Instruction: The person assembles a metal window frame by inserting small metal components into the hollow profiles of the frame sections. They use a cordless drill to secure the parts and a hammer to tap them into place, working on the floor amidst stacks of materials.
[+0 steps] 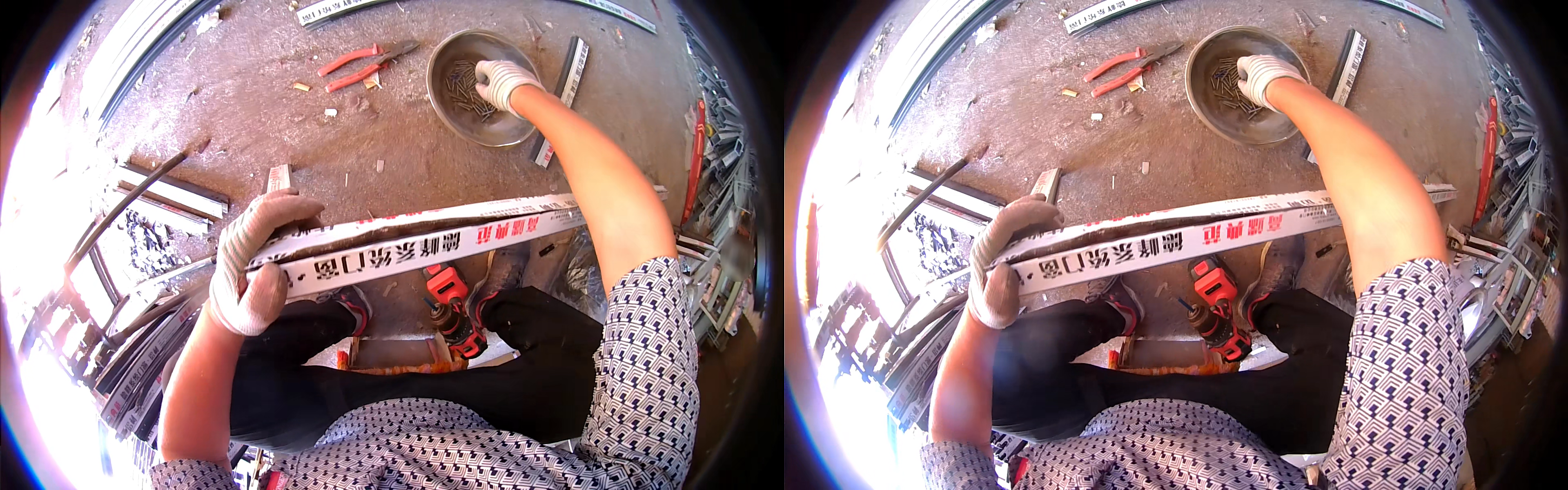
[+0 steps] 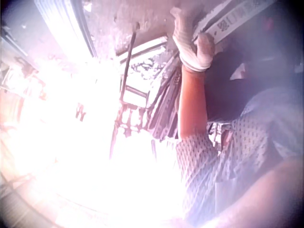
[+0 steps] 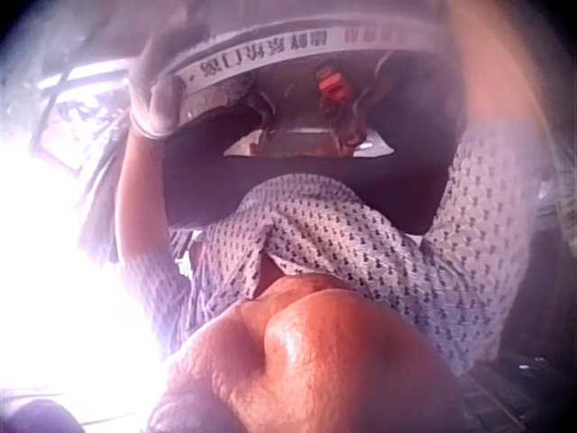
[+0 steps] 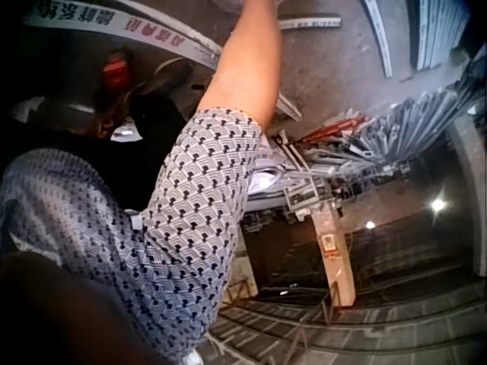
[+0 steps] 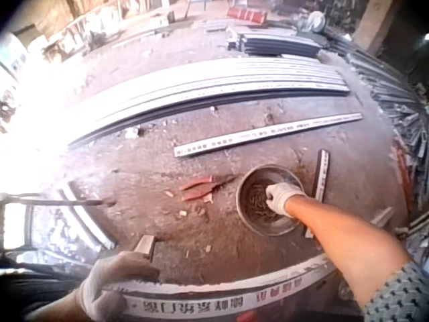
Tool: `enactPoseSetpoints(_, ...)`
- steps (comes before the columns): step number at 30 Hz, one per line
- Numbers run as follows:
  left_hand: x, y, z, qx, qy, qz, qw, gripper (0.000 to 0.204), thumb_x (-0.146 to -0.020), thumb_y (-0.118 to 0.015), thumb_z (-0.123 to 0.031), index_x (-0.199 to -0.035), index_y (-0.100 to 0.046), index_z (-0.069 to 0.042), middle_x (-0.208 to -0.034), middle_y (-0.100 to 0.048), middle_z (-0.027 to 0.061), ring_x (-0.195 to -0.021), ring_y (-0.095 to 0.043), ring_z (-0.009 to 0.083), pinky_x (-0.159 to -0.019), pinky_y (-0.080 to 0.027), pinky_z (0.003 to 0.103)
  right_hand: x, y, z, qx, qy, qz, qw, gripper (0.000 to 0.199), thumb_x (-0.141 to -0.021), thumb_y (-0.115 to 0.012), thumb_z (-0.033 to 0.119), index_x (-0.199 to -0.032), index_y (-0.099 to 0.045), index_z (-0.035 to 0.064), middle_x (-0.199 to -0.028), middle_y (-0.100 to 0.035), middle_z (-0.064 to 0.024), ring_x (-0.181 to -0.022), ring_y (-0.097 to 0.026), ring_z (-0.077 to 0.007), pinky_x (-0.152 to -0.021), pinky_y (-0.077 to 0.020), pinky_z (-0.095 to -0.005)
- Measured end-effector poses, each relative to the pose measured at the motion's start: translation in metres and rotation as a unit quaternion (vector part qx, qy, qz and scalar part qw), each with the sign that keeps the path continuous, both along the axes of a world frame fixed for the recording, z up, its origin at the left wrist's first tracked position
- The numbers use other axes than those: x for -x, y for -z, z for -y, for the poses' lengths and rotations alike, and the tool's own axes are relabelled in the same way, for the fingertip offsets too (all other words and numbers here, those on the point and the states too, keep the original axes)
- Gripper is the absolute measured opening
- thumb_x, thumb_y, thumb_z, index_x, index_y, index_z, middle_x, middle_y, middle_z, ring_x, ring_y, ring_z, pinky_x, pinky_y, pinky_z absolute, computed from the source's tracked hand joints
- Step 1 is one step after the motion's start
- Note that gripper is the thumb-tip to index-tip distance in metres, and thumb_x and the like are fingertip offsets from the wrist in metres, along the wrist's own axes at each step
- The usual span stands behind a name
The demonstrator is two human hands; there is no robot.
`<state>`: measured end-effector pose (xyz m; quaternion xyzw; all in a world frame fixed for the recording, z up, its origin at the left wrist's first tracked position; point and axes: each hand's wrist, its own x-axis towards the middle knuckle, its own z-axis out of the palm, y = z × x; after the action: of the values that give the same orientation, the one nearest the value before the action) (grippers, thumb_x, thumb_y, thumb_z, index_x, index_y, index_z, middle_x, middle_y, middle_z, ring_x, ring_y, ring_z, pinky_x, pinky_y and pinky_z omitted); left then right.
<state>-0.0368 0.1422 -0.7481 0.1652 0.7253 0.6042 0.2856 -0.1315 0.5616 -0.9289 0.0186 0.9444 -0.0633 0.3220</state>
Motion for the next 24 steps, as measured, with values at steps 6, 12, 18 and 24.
enactPoseSetpoints(6,0.01,0.002,0.001,0.027,0.038,-0.056,0.997,0.068,-0.09,-0.051,-0.056,-0.116,-0.063,0.006,-0.095,-0.065,0.0185,-0.091,-0.062,0.032,-0.086,-0.048,0.042,0.017,0.017,0.022,-0.05,-0.101,-0.013,0.994,0.045,-0.096,-0.064,0.029,-0.136,-0.056,0.0127,-0.133,-0.061,-0.0145,-0.124,-0.058,-0.0333,-0.104,-0.0489,-0.0422)
enactPoseSetpoints(12,0.014,0.003,0.0,0.038,0.059,-0.085,0.994,0.078,-0.092,-0.046,-0.064,-0.118,-0.061,0.007,-0.091,-0.067,0.0179,-0.098,-0.059,0.0301,-0.092,-0.045,0.043,0.017,0.056,0.018,-0.064,-0.177,-0.079,0.979,0.039,-0.096,-0.064,0.024,-0.131,-0.059,0.0098,-0.125,-0.065,-0.0142,-0.118,-0.061,-0.0343,-0.099,-0.0517,-0.0428)
enactPoseSetpoints(18,0.014,0.008,0.004,0.018,0.061,-0.116,0.991,0.065,-0.09,-0.05,-0.051,-0.118,-0.063,0.006,-0.097,-0.068,0.0197,-0.092,-0.064,0.035,-0.09,-0.049,0.044,0.016,0.044,0.022,-0.056,-0.12,-0.046,0.99,0.03,-0.1,-0.056,0.031,-0.117,-0.064,0.0086,-0.121,-0.069,-0.0149,-0.112,-0.065,-0.036,-0.095,-0.0534,-0.0466)
enactPoseSetpoints(24,0.009,0.004,0.006,0.008,0.031,-0.053,0.998,0.061,-0.084,-0.055,-0.044,-0.118,-0.063,0.006,-0.1,-0.067,0.0202,-0.091,-0.065,0.0328,-0.086,-0.05,0.041,0.002,0.02,0.01,0.002,0.009,-0.036,0.999,0.026,-0.099,-0.059,0.033,-0.117,-0.066,0.0159,-0.113,-0.071,-0.0151,-0.106,-0.065,-0.0394,-0.09,-0.0532,-0.0471)
